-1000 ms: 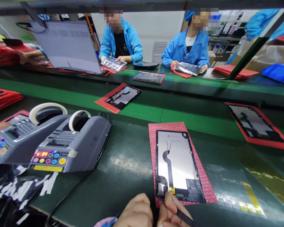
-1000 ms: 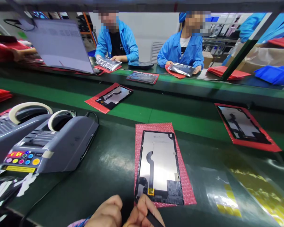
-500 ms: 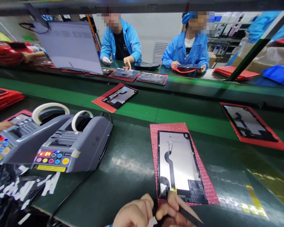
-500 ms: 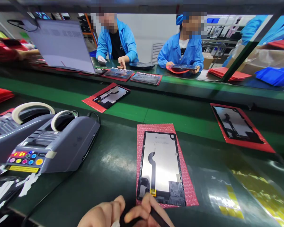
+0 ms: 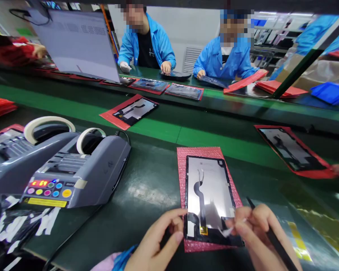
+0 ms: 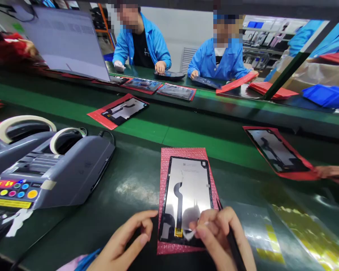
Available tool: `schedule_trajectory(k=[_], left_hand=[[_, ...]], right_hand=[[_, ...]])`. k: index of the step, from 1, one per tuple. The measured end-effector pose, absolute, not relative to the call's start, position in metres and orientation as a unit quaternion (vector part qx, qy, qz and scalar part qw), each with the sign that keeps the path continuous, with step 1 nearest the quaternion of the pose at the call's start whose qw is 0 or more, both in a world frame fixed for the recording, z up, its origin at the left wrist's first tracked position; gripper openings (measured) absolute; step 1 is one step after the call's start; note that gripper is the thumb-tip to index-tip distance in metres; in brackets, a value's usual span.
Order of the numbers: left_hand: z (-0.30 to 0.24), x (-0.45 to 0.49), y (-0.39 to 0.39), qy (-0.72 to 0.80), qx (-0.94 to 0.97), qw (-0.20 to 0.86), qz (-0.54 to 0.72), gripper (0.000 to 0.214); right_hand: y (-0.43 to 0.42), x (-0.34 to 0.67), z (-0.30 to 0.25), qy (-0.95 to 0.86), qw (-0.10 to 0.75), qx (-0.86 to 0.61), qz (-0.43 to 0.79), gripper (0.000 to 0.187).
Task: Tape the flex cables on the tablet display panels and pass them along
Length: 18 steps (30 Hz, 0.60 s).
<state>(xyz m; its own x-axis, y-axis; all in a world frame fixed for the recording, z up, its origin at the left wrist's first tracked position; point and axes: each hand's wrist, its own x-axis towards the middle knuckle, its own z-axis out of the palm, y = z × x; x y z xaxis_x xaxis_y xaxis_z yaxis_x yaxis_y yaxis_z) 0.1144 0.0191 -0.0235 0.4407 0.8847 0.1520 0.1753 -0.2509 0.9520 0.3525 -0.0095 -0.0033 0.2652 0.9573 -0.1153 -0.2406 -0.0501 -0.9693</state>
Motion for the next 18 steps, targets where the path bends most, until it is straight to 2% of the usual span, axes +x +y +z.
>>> schedule_trajectory(k=[4, 8, 14, 18], left_hand=[[-0.005, 0.111, 0.049, 0.340, 0.770, 0.433, 0.324, 0.026], [0.000, 0.121, 0.069, 0.313, 0.838, 0.367, 0.256, 0.026], [-0.032, 0.150, 0.065, 0.294, 0.923, 0.132, 0.212, 0.011], [-0.054, 0.157, 0.057, 0.261, 0.933, 0.079, 0.232, 0.017]], right_hand=[[0.020, 0.371, 0.000, -0.353, 0.530, -0.565, 0.524, 0.046], [0.037, 0.367, -0.013, -0.378, 0.499, -0.545, 0.558, 0.052], [0.049, 0.371, -0.017, -0.396, 0.479, -0.559, 0.549, 0.055], [0.059, 0.372, -0.017, -0.409, 0.463, -0.563, 0.549, 0.056]])
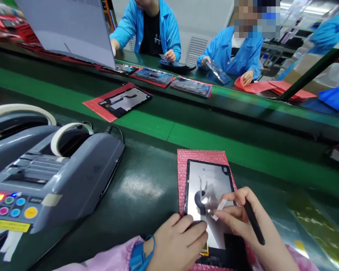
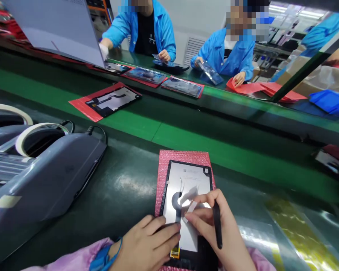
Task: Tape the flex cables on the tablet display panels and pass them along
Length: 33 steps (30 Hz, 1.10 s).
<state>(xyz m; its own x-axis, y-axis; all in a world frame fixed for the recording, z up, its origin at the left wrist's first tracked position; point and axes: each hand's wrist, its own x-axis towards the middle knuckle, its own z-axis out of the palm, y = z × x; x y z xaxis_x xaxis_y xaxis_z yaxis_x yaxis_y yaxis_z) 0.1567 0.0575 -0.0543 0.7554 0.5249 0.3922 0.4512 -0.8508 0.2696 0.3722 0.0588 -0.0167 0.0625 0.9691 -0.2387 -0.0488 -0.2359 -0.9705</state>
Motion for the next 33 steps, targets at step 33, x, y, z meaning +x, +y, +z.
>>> schedule_trajectory(k=[33], left_hand=[[-0.056, 0.163, 0.061, 0.337, 0.891, 0.013, 0.304, 0.021]], right_hand=[[0.063, 0.346, -0.069, -0.587, 0.410, -0.600, 0.357, 0.023]])
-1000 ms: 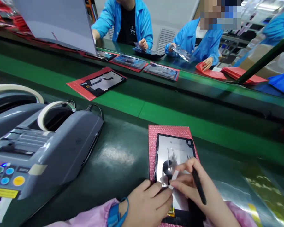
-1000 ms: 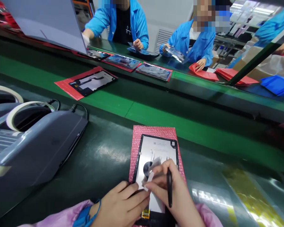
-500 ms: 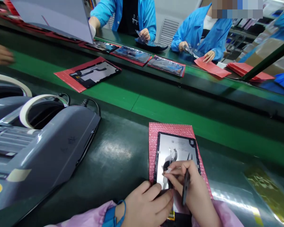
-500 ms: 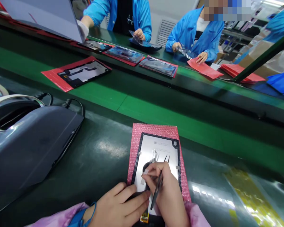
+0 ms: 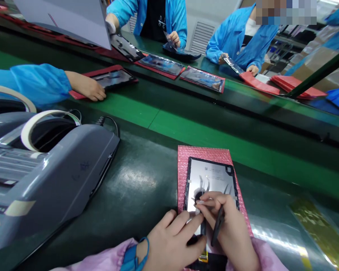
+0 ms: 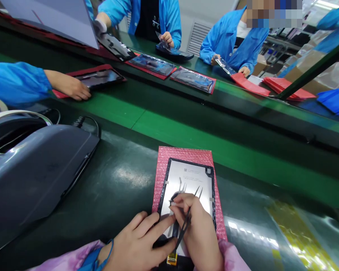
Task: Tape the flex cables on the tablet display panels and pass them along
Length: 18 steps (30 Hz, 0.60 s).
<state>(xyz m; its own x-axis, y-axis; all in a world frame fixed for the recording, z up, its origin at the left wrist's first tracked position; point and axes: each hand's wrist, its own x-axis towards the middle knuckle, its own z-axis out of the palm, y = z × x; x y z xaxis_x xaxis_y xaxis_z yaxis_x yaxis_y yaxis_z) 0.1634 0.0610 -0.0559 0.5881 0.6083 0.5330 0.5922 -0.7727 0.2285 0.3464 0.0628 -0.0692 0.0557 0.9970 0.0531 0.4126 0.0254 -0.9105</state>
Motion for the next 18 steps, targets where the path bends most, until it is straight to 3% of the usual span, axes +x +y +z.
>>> schedule_trajectory(k=[18], left_hand=[[-0.0629, 0.1644, 0.0609, 0.346, 0.894, -0.026, 0.285, 0.013]], right_hand=[[0.0609, 0.3388, -0.0703, -0.548, 0.425, -0.632, 0.345, 0.025]])
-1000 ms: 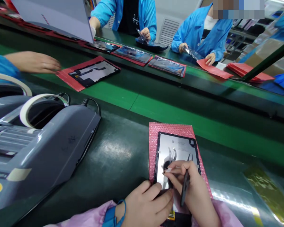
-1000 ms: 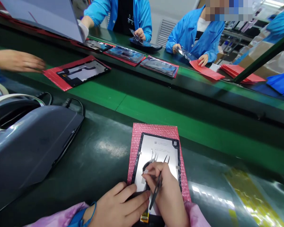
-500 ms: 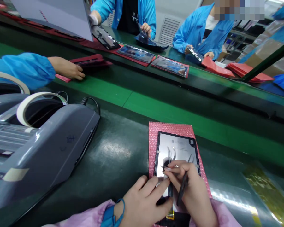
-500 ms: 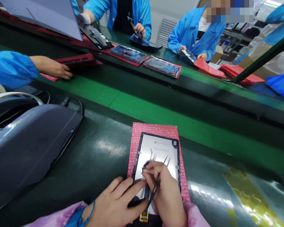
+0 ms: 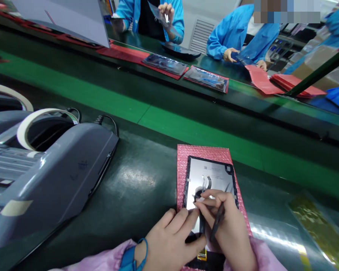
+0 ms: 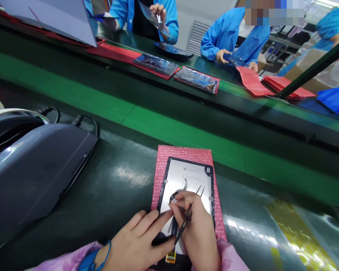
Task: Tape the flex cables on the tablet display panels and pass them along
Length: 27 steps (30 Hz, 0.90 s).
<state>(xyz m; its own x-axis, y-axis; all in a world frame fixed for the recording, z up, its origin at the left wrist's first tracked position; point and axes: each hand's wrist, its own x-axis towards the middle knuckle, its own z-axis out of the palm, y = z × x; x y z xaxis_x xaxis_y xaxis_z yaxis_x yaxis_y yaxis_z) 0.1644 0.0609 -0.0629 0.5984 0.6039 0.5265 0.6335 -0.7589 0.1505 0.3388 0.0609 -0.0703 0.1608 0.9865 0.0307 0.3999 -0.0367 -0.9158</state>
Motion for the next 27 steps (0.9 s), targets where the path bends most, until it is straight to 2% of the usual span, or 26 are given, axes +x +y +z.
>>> schedule_trajectory(k=[4, 8, 10, 13, 17, 24, 27], left_hand=[[-0.066, 0.162, 0.059, -0.343, -0.899, 0.021, -0.271, 0.012], [-0.064, 0.161, 0.059, -0.354, -0.893, 0.015, -0.279, 0.015], [-0.064, 0.161, 0.059, -0.348, -0.895, 0.014, -0.280, 0.016], [-0.066, 0.161, 0.058, -0.343, -0.893, 0.016, -0.291, 0.018], [-0.070, 0.160, 0.056, -0.336, -0.898, 0.016, -0.284, 0.021], [-0.068, 0.155, 0.055, -0.321, -0.916, 0.016, -0.241, 0.021], [-0.071, 0.157, 0.054, -0.316, -0.920, 0.023, -0.233, 0.019]], right_hand=[[0.064, 0.337, -0.064, -0.579, 0.433, -0.634, 0.275, 0.024], [0.062, 0.344, -0.050, -0.688, 0.418, -0.584, 0.106, 0.040], [0.056, 0.352, -0.048, -0.760, 0.379, -0.526, 0.051, 0.033], [0.043, 0.364, -0.054, -0.845, 0.275, -0.457, 0.019, 0.019], [0.031, 0.368, -0.065, -0.861, 0.186, -0.474, -0.011, 0.025], [0.043, 0.342, -0.058, -0.833, 0.153, -0.521, -0.103, 0.030], [0.052, 0.337, -0.053, -0.816, 0.169, -0.547, -0.079, 0.030]])
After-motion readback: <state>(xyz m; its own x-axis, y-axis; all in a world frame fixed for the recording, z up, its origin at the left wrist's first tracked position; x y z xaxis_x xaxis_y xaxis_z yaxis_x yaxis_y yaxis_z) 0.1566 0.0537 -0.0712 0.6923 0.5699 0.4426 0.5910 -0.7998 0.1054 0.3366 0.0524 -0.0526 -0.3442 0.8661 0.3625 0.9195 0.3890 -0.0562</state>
